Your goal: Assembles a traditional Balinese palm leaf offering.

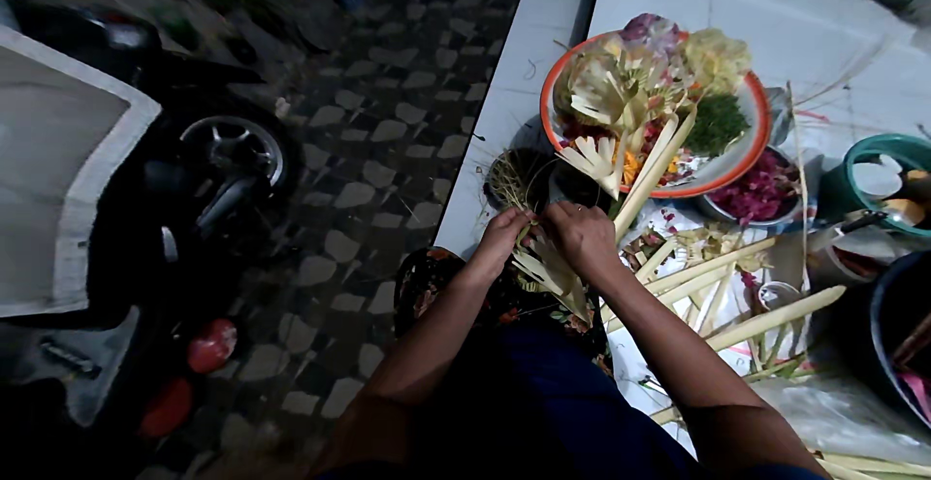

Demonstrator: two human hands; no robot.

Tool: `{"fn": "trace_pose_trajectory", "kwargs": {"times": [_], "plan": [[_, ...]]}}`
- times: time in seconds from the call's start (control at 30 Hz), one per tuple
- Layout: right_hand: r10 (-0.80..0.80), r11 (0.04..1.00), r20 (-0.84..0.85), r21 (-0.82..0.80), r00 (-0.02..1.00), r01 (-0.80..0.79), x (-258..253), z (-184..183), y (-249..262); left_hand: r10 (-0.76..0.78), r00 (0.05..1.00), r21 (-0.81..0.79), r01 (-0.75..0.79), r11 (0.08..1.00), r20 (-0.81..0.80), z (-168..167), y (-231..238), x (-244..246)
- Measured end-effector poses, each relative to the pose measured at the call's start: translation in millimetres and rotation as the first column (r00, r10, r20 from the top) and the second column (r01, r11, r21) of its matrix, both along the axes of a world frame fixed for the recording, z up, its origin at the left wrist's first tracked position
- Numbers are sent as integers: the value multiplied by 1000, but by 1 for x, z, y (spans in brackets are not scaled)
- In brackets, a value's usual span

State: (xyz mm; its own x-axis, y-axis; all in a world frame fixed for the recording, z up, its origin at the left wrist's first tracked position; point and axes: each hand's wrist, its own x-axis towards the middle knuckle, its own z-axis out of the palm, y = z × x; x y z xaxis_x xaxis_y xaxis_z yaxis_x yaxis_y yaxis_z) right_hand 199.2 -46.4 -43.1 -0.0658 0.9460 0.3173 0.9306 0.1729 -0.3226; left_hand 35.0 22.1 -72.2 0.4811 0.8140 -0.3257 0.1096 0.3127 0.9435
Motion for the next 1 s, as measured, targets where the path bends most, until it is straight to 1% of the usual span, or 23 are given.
{"fn": "trace_pose_trajectory", "kwargs": {"times": [0.13, 0.3, 0.47, 0.57, 0.6, 0.67, 0.77, 0.87, 0.93, 1.0], "plan": [[39, 999, -3, -21, 999, -39, 7, 6, 5, 31, 999, 23, -31, 999, 9, -2, -5, 4], [94, 996, 44, -12, 995, -93, 17, 11, 8, 80, 997, 22, -80, 997, 19, -6, -4, 10], [42, 999, 9, -30, 999, -42, 23, 9, 7, 149, 988, 37, -150, 988, 38, -8, -7, 15], [17, 997, -29, -78, 999, -19, 24, 3, 8, 170, 985, 39, -169, 985, -21, -10, -9, 15], [16, 995, -34, -101, 999, -20, 25, 2, 9, 166, 986, 39, -165, 986, -34, -12, -8, 14], [30, 986, -42, -161, 999, -36, 29, 3, 11, 107, 994, 44, -105, 993, -34, -14, -9, 10], [59, 977, -36, -201, 998, -65, 34, 5, 14, -23, 998, 52, 20, 998, 53, -10, -7, 3], [80, 975, -36, -203, 996, -86, 35, 9, 18, -46, 996, 55, 41, 998, 78, -4, -5, 3], [72, 973, -60, -213, 996, -84, 36, 11, 20, -47, 998, 55, 44, 997, 52, -4, -3, 3], [36, 984, -78, -173, 996, -49, 39, 13, 23, -55, 998, 54, 54, 997, 28, -4, -3, 3]]}}
